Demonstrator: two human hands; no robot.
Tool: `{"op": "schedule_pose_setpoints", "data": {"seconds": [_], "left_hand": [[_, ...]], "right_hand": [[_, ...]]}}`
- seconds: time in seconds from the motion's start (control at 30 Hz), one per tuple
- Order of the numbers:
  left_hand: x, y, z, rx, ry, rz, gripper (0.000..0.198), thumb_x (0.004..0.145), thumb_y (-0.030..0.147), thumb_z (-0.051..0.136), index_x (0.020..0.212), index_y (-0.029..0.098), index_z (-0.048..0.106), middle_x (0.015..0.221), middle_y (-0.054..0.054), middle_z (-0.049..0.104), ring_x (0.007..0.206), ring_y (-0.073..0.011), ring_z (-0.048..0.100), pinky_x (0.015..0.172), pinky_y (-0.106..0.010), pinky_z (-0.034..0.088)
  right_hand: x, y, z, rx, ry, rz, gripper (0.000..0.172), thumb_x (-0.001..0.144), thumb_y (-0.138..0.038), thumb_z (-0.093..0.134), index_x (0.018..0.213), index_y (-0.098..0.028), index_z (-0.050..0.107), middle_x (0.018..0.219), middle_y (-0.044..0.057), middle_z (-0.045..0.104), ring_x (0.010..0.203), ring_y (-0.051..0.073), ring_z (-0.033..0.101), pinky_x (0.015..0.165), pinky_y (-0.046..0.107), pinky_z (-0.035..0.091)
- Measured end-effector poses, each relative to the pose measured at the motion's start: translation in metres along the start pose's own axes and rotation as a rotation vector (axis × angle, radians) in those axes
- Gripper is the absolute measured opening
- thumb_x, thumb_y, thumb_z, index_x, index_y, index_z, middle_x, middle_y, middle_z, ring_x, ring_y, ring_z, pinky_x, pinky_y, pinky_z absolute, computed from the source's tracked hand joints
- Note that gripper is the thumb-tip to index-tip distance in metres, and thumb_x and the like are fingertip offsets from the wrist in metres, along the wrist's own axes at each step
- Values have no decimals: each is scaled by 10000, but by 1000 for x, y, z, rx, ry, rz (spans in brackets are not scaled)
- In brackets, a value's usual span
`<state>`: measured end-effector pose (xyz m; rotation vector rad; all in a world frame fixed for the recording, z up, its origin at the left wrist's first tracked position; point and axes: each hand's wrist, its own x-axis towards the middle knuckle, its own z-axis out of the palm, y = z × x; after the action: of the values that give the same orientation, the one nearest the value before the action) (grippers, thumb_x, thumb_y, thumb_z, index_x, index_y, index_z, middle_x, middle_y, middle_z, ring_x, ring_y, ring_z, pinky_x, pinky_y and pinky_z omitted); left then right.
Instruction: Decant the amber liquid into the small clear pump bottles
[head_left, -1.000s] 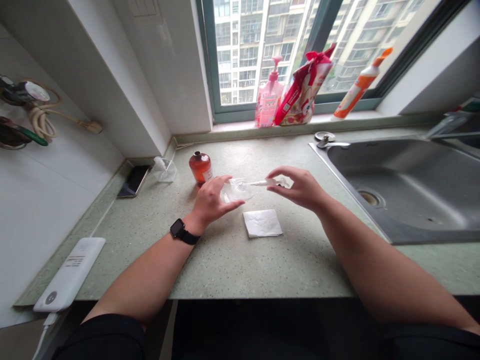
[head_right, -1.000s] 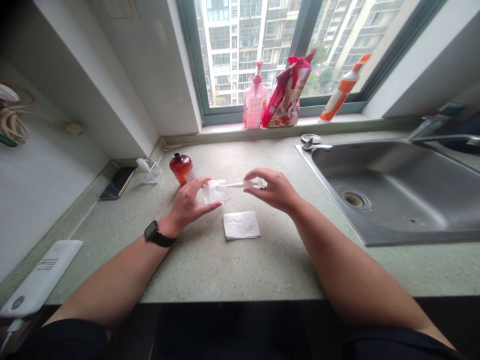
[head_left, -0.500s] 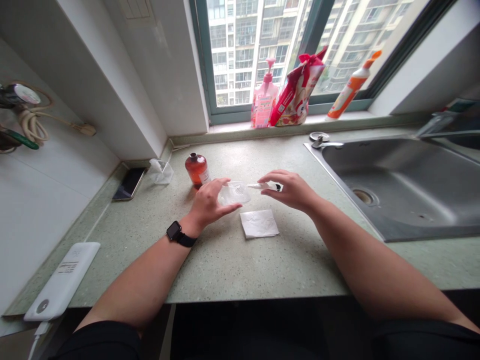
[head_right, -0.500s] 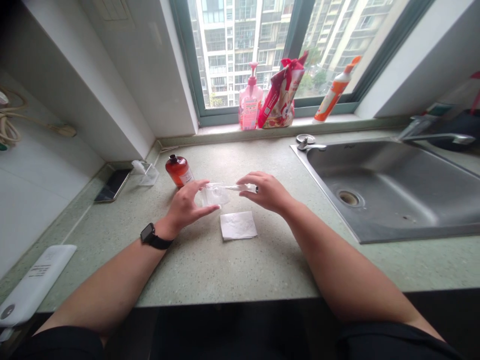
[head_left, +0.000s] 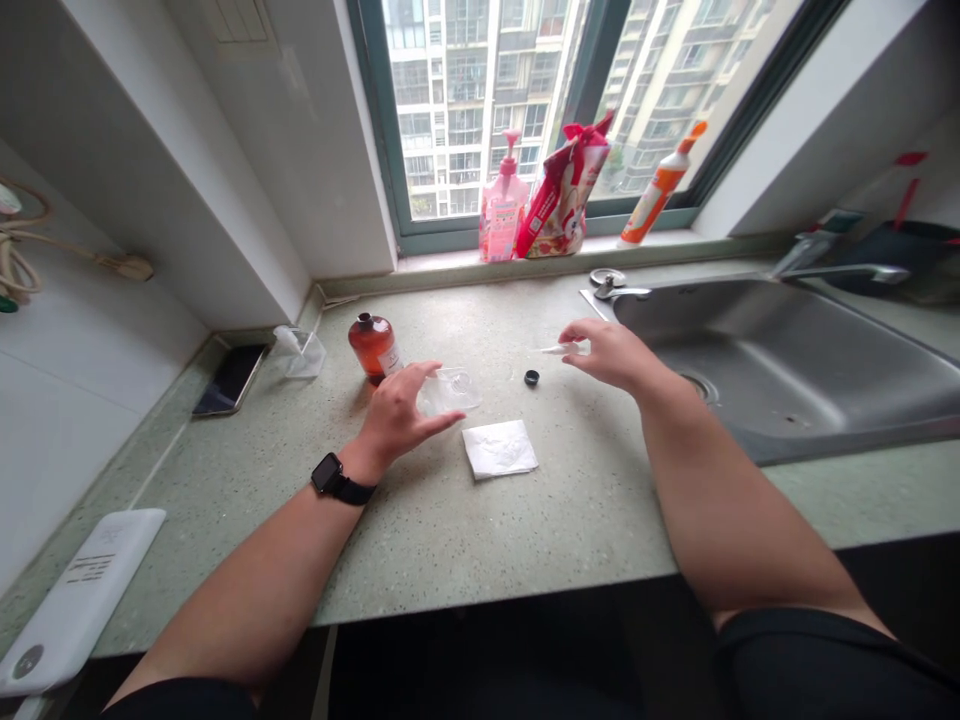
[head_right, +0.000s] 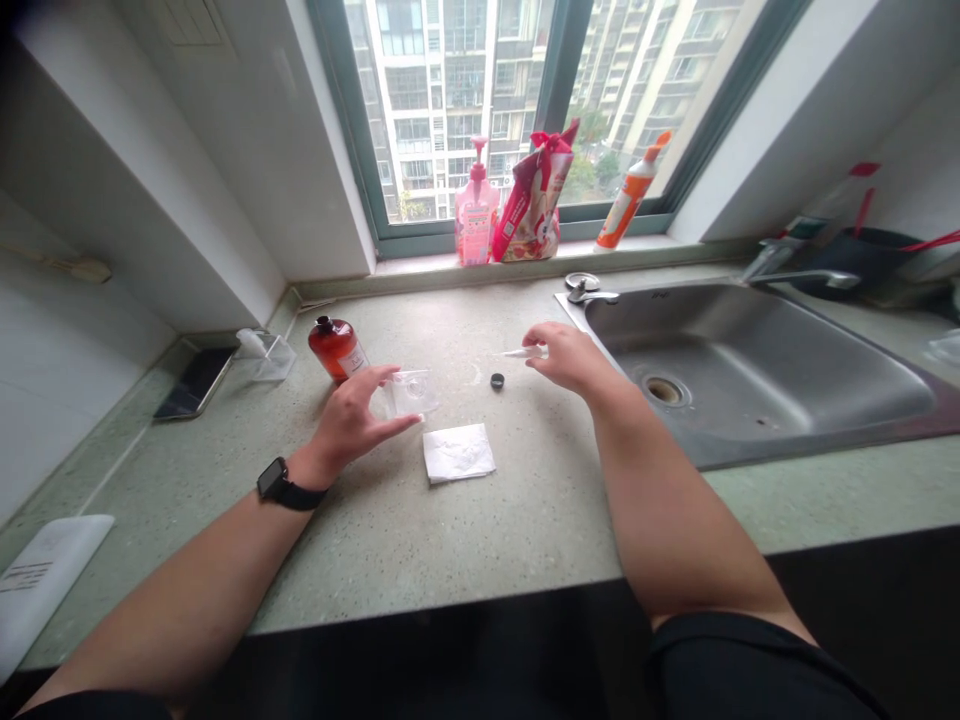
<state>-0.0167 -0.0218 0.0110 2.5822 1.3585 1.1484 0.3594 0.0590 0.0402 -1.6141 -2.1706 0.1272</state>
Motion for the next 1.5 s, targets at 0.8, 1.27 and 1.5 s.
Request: {"op": "schedule_pose_setpoints", "data": {"seconds": [0.8, 1.27, 1.5], "left_hand": [[0, 0, 0, 3, -3, 17, 703, 886, 626, 815, 1395, 192, 598, 1244, -130, 760, 1145, -304, 751, 1024, -483, 619], [1, 0, 0, -9, 1, 11, 702, 884, 637, 812, 1387, 193, 605, 1256, -131, 758, 1165, -306, 749, 1036, -481, 615], [1, -1, 1, -16, 7, 3, 711, 872, 635, 824, 1383, 193, 603, 1258, -132, 759, 1165, -312, 750, 1031, -486, 617]], "right_hand": [[5, 17, 10, -86, -382, 32, 265, 722, -213, 777, 983, -255, 768, 1066, 63, 804, 990, 269, 746, 855, 371, 586], [3, 24, 10, -45, -378, 18, 457, 715, -347, 845, 1157, -253, 780, 1125, 79, 808, 1041, 293, 759, 914, 415, 602], [-2, -20, 1, 133, 118, -160, 225, 947, -385, 670, 1105, -251, 758, 1162, 98, 795, 1102, 288, 735, 1028, 477, 565]]}}
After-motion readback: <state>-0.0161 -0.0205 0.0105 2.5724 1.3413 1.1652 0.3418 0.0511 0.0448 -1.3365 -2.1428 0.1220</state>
